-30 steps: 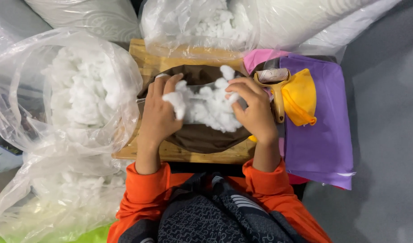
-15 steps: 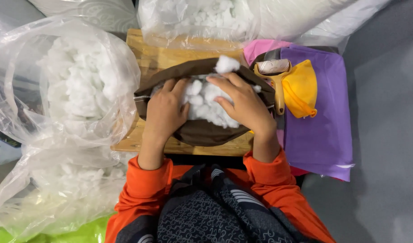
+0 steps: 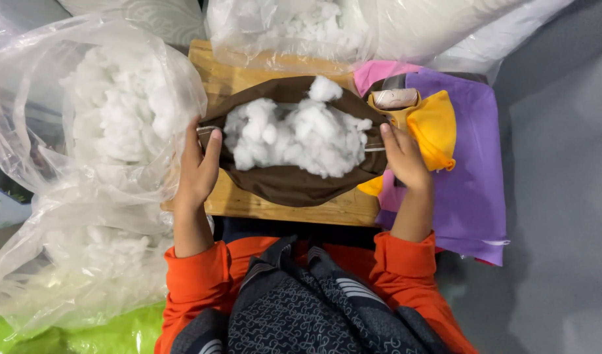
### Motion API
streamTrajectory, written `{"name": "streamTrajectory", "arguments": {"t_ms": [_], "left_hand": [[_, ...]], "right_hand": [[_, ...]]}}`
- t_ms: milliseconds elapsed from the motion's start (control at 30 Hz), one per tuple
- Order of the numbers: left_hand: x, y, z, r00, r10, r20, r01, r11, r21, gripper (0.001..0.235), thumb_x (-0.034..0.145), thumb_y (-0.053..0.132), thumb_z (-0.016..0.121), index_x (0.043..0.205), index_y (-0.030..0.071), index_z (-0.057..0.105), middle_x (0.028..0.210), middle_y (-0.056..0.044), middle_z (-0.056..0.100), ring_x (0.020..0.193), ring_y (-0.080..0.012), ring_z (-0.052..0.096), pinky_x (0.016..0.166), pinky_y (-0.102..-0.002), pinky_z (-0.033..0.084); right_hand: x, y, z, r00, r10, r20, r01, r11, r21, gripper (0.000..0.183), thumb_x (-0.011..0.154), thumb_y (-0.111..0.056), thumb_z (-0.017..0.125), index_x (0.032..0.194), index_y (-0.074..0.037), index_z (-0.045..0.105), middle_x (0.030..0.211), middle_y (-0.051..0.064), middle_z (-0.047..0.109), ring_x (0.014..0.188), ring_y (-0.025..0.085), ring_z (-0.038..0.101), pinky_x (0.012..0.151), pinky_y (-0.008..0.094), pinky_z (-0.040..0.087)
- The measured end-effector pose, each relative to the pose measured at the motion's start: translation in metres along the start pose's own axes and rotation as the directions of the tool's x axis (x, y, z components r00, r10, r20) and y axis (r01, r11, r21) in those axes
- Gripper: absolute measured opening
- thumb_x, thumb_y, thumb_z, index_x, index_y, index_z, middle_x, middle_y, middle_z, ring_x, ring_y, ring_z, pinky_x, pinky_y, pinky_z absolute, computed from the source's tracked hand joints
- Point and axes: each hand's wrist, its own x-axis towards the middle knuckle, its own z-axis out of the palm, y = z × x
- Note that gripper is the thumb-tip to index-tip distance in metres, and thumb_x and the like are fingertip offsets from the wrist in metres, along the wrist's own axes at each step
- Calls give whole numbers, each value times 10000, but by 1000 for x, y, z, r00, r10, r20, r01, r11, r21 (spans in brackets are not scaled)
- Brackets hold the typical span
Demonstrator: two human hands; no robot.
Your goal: Stuffing a brown pillowcase with white fiberfill and then cleaning it with a lint roller.
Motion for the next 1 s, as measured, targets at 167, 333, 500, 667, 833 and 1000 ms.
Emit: {"name": "streamTrajectory", "arguments": {"t_ms": [167, 333, 500, 667, 833, 1000], "left_hand": [[12, 7, 4, 960, 261, 98, -211, 911, -354, 599, 989, 49, 603, 1551, 69, 398, 1393, -237, 591, 1313, -346, 560, 1072, -476, 493], [44, -25, -22, 918, 361, 166, -75, 568, -820, 880, 879, 70, 652, 1641, 120, 214, 1501, -253, 525, 1295, -388, 613, 1016, -552, 578], [49, -26, -24, 921, 275, 274, 161, 371, -915, 545, 1056, 270, 513, 1561, 102, 398, 1260, -289, 659, 976, -398, 758, 731, -506, 691], [23, 10, -35, 923, 310, 230, 28, 541, -841, 767, 971, 257, 672, 1625, 120, 295, 967, -104, 549, 766, -183, 587, 583, -295, 506], [-50, 91, -60, 791, 612, 24, -537, 713, -451, 609, 931, -118, 704, 1455, 48, 441, 793, 7, 525, 623, -50, 529, 588, -172, 535], [-55, 109, -71, 855, 510, -96, -466, 836, 289, 534, 699, -84, 501, 1196, 36, 654, 1040, -118, 450, 588, -124, 374, 572, -249, 365]], "right_hand": [[9, 5, 20, 972, -214, -98, 234, 817, 527, 349, 1028, -126, 649, 1344, 12, 595, 1257, 179, 650, 1166, 218, 587, 1023, 397, 520], [20, 22, -25, 957, -222, -186, 254, 340, 906, 257, 1063, -203, 555, 1283, -71, 551, 1307, 161, 649, 1251, 258, 647, 1110, 421, 535], [16, 47, -50, 966, -244, -83, 111, 102, 989, 361, 1062, -341, 510, 1300, -76, 568, 1328, 137, 644, 1309, 311, 640, 1167, 497, 531], [-18, 34, -78, 881, -447, -153, 230, 123, 965, 201, 1106, -208, 481, 1253, -100, 564, 1207, 156, 656, 1159, 273, 651, 1083, 428, 529], [-96, 39, -120, 918, -287, -276, 397, 710, 582, 347, 827, 134, 377, 1025, -130, 269, 1038, 270, 521, 267, 104, 273, 228, 256, 186], [-103, -40, -100, 811, -320, -489, 360, 933, -15, 233, 939, 150, 659, 1029, -21, 529, 782, 68, 530, 642, 111, 583, 591, 223, 461]]}}
